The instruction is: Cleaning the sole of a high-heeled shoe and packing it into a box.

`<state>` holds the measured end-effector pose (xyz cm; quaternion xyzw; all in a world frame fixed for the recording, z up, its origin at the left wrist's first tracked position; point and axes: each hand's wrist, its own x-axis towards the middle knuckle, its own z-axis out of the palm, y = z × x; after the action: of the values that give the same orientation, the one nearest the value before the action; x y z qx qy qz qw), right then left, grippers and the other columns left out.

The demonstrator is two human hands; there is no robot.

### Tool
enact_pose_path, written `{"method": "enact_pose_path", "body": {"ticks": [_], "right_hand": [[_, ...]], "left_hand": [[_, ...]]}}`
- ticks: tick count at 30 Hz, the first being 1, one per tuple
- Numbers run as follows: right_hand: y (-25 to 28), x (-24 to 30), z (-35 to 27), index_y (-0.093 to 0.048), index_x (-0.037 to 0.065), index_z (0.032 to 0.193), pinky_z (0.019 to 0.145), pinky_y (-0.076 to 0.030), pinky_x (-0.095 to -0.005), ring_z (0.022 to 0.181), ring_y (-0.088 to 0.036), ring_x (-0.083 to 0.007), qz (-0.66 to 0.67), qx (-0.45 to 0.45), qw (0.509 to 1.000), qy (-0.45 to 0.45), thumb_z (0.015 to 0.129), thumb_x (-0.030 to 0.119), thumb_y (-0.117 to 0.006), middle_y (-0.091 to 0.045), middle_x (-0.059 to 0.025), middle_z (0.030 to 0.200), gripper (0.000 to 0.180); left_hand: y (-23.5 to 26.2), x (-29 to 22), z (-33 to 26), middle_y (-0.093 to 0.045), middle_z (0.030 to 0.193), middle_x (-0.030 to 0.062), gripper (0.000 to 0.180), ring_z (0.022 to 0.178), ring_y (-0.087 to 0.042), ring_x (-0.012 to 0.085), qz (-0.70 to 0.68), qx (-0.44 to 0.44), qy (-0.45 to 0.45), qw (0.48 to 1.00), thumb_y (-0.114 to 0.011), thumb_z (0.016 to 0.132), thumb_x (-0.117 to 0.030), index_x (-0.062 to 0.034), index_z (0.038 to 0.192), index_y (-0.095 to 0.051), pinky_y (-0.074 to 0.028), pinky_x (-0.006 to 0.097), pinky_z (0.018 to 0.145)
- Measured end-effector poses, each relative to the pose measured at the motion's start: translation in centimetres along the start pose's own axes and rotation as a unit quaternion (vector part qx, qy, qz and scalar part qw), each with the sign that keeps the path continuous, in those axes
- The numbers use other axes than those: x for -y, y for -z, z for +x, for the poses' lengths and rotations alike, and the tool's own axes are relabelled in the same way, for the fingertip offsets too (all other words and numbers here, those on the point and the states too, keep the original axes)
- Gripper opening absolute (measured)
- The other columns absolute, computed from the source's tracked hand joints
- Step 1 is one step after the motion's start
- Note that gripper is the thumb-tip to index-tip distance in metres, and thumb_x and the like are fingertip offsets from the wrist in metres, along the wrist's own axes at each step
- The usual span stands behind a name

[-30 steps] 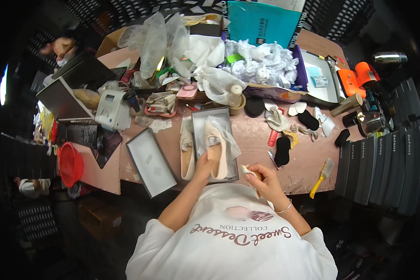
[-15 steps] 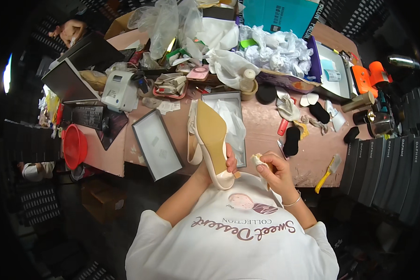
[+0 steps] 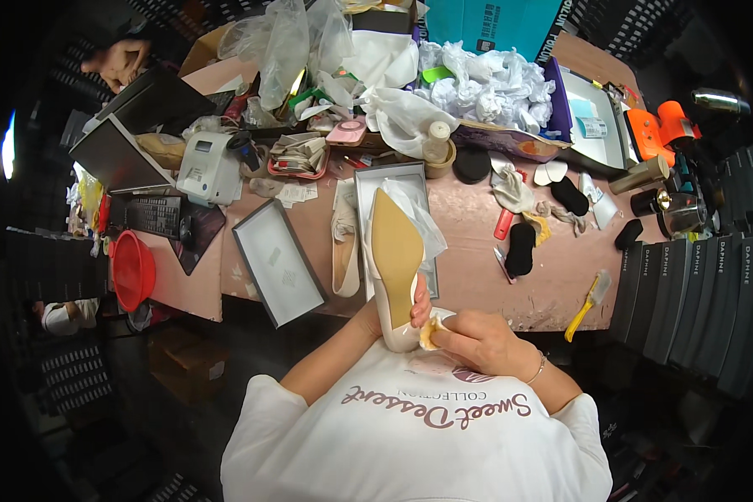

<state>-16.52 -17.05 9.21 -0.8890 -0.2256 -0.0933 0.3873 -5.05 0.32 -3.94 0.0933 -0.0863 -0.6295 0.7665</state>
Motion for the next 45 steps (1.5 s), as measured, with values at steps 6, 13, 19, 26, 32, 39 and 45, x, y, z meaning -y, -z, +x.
{"method": "enact_pose_path", "body": {"ticks": [6, 13, 19, 26, 32, 39, 45], "right_hand": [[-0.5, -3.2, -3.1, -0.064, 0.004, 0.096, 0.065, -0.049, -0.0334, 0.075, -0.059, -0.0281, 0.041, -0.063, 0.986, -0.150, 0.075, 0.002, -0.072, -0.057, -0.0117, 0.085, 0.023], [0.2, -7.0, 1.3, -0.052, 0.005, 0.122, 0.083, -0.051, -0.0354, 0.094, -0.060, -0.0182, 0.603, -0.378, 0.652, -0.260, 0.099, 0.018, -0.053, -0.063, -0.0074, 0.107, 0.027], [-2.8, -11.0, 0.7, -0.058, 0.006, 0.116, 0.082, -0.052, -0.0298, 0.095, -0.061, -0.0135, 0.655, -0.404, 0.587, -0.251, 0.097, 0.018, -0.057, -0.064, -0.0044, 0.107, 0.022], [-1.6, -9.3, 1.9, -0.053, 0.004, 0.112, 0.076, -0.052, -0.0244, 0.086, -0.062, -0.0094, 0.594, -0.426, 0.639, -0.239, 0.097, 0.009, -0.055, -0.063, -0.0048, 0.103, 0.016], [-4.4, -7.8, 2.6, -0.052, 0.005, 0.108, 0.074, -0.047, -0.0230, 0.083, -0.058, -0.0094, 0.613, -0.437, 0.625, -0.208, 0.089, -0.006, -0.053, -0.061, -0.0037, 0.098, 0.022], [-4.1, -8.6, -3.2, -0.053, 0.005, 0.102, 0.087, -0.052, -0.0389, 0.088, -0.064, -0.0201, 0.711, -0.223, 0.625, -0.232, 0.099, 0.017, -0.044, -0.062, -0.0076, 0.097, 0.015], [-7.7, -4.1, -2.8, -0.054, 0.006, 0.098, 0.082, -0.055, -0.0390, 0.084, -0.063, -0.0193, 0.702, -0.239, 0.562, -0.366, 0.101, 0.026, -0.049, -0.061, -0.0074, 0.088, 0.021]], "left_hand": [[0.3, -1.6, 0.2, -0.057, 0.083, 0.0103, 0.040, 0.073, -0.059, 0.0246, -0.066, 0.223, -0.007, 0.973, -0.056, 0.093, -0.041, -0.0021, 0.099, -0.050, -0.046, 0.040, 0.074], [-0.9, -3.1, 2.4, -0.063, 0.092, 0.0159, 0.047, 0.078, -0.064, 0.0290, -0.049, 0.285, 0.086, 0.954, -0.057, 0.093, -0.037, 0.0028, 0.117, -0.052, -0.050, 0.040, 0.076], [-2.8, -4.5, 0.3, -0.058, 0.109, 0.0304, 0.060, 0.087, -0.066, 0.0414, 0.194, -0.107, -0.057, 0.973, -0.049, 0.096, -0.043, 0.0012, 0.134, -0.039, -0.058, 0.049, 0.069], [-7.3, -4.9, 0.6, -0.051, 0.129, 0.0242, 0.100, 0.101, -0.063, 0.0347, 0.196, -0.125, -0.105, 0.967, -0.061, 0.075, -0.072, -0.0031, 0.142, -0.034, -0.059, 0.039, 0.073], [-5.7, -3.7, -0.4, -0.061, 0.103, 0.0178, 0.094, 0.086, -0.063, 0.0285, 0.237, -0.162, -0.079, 0.955, -0.057, 0.076, -0.075, -0.0005, 0.131, -0.043, -0.055, 0.036, 0.066], [-3.9, -3.4, -1.4, -0.061, 0.096, 0.0148, 0.091, 0.077, -0.062, 0.0244, 0.215, -0.176, -0.086, 0.957, -0.055, 0.075, -0.078, -0.0012, 0.124, -0.051, -0.051, 0.034, 0.067], [-3.7, -1.9, -1.1, -0.061, 0.095, 0.0155, 0.096, 0.069, -0.061, 0.0234, 0.234, -0.249, -0.068, 0.937, -0.050, 0.073, -0.083, -0.0004, 0.121, -0.052, -0.049, 0.031, 0.056]]}}
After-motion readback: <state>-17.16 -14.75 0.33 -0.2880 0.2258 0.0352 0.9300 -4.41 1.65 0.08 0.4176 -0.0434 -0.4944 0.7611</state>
